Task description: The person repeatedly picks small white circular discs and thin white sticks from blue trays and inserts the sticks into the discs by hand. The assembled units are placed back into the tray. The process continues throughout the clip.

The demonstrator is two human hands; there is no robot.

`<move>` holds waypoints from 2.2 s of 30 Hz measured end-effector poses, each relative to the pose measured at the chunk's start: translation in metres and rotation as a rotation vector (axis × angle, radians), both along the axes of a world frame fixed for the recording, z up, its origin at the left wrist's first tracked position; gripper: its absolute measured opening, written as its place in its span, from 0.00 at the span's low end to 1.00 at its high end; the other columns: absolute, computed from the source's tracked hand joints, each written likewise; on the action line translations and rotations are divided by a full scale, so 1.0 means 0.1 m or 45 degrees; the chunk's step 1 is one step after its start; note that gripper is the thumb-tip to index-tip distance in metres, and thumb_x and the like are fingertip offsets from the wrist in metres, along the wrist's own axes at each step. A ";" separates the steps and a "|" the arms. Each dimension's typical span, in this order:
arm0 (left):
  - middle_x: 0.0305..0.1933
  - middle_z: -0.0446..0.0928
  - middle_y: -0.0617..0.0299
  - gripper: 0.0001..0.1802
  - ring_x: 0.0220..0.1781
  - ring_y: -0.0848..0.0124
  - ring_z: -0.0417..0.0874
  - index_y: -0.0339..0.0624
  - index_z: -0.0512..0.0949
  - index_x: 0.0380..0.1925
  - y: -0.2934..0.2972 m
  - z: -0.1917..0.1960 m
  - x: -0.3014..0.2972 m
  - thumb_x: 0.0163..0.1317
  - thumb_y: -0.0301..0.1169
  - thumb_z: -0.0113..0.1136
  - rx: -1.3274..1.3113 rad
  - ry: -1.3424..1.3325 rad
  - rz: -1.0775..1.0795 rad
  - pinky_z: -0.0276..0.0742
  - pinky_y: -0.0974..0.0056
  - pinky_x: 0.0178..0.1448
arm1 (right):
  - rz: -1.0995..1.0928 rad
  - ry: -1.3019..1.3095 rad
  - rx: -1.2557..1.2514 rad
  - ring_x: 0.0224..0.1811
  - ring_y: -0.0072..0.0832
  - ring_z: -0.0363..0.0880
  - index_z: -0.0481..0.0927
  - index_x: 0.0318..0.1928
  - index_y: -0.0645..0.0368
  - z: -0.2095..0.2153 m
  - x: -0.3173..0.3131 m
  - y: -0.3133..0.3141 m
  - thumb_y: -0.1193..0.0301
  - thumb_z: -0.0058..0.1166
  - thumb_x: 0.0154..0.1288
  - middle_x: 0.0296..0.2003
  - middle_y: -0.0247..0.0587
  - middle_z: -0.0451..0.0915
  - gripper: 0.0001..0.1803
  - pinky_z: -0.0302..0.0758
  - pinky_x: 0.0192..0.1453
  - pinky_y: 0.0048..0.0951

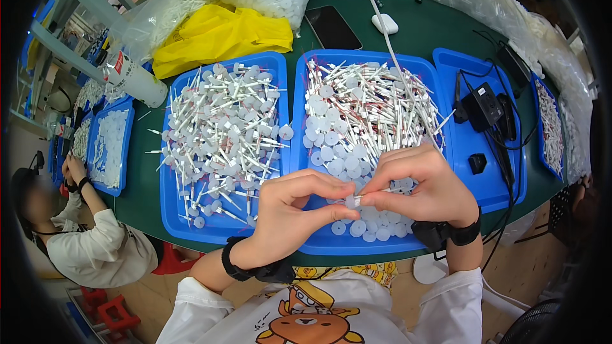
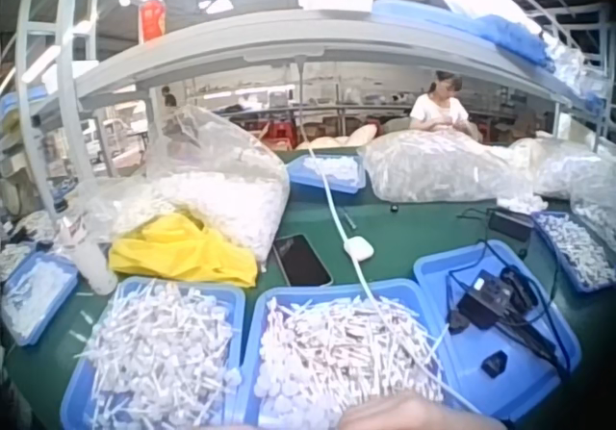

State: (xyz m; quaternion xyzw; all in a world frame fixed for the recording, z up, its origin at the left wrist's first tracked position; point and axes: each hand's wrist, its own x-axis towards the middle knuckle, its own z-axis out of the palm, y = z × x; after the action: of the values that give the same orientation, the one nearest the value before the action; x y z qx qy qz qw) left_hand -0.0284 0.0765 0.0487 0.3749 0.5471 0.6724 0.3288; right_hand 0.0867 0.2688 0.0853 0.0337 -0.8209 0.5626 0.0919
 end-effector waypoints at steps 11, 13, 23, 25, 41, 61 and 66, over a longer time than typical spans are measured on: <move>0.47 0.76 0.56 0.17 0.50 0.67 0.77 0.35 0.77 0.43 0.06 -0.02 -0.04 0.52 0.18 0.69 0.037 0.461 0.433 0.72 0.65 0.55 | -0.310 -0.194 -0.232 0.33 0.17 0.79 0.83 0.43 0.64 0.02 -0.03 -0.06 0.74 0.60 0.65 0.32 0.34 0.84 0.08 0.74 0.39 0.21; 0.49 0.72 0.55 0.18 0.52 0.64 0.73 0.38 0.74 0.43 0.04 -0.06 -0.10 0.52 0.15 0.64 0.109 0.622 0.682 0.67 0.63 0.58 | -0.397 -0.169 -0.304 0.35 0.17 0.80 0.82 0.46 0.64 -0.03 -0.03 -0.02 0.75 0.57 0.66 0.34 0.34 0.84 0.10 0.74 0.41 0.20; 0.47 0.74 0.53 0.19 0.50 0.59 0.75 0.39 0.74 0.47 -0.01 0.07 -0.07 0.54 0.20 0.63 -0.142 0.881 0.393 0.65 0.59 0.60 | -0.510 -0.057 -0.195 0.36 0.18 0.80 0.82 0.45 0.64 -0.12 -0.06 0.04 0.75 0.56 0.66 0.34 0.35 0.84 0.10 0.73 0.41 0.21; 0.44 0.76 0.55 0.15 0.48 0.59 0.77 0.40 0.76 0.45 0.05 0.06 -0.03 0.57 0.23 0.63 -0.337 0.986 0.115 0.67 0.59 0.57 | -0.530 -0.060 -0.107 0.35 0.18 0.79 0.82 0.44 0.64 -0.14 -0.06 0.05 0.74 0.56 0.66 0.34 0.36 0.84 0.09 0.73 0.39 0.21; 0.41 0.75 0.60 0.11 0.47 0.60 0.77 0.42 0.77 0.39 0.00 -0.06 -0.02 0.53 0.22 0.61 -0.577 1.123 -0.234 0.69 0.58 0.52 | -0.278 -0.435 0.804 0.38 0.41 0.79 0.80 0.39 0.61 -0.25 0.16 0.14 0.78 0.60 0.56 0.34 0.45 0.74 0.09 0.76 0.42 0.37; 0.41 0.74 0.54 0.16 0.41 0.55 0.78 0.39 0.74 0.45 0.03 -0.06 0.02 0.56 0.23 0.62 -0.520 0.825 -0.130 0.73 0.56 0.47 | -0.626 -0.432 1.096 0.36 0.45 0.79 0.74 0.33 0.61 -0.24 0.21 0.13 0.84 0.55 0.49 0.30 0.46 0.78 0.10 0.72 0.39 0.42; 0.39 0.74 0.55 0.17 0.39 0.60 0.79 0.40 0.75 0.49 0.06 0.03 0.02 0.58 0.26 0.63 -0.480 0.815 -0.077 0.75 0.57 0.46 | -0.682 -0.301 1.092 0.33 0.42 0.78 0.76 0.35 0.61 -0.27 0.18 0.17 0.84 0.57 0.50 0.29 0.44 0.78 0.11 0.73 0.36 0.39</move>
State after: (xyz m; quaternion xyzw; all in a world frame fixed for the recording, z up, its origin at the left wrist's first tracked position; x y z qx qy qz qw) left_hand -0.0261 0.0825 0.0516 0.5152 0.7251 0.3983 0.2240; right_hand 0.1044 0.2860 0.0582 -0.2068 -0.9623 0.1325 0.1170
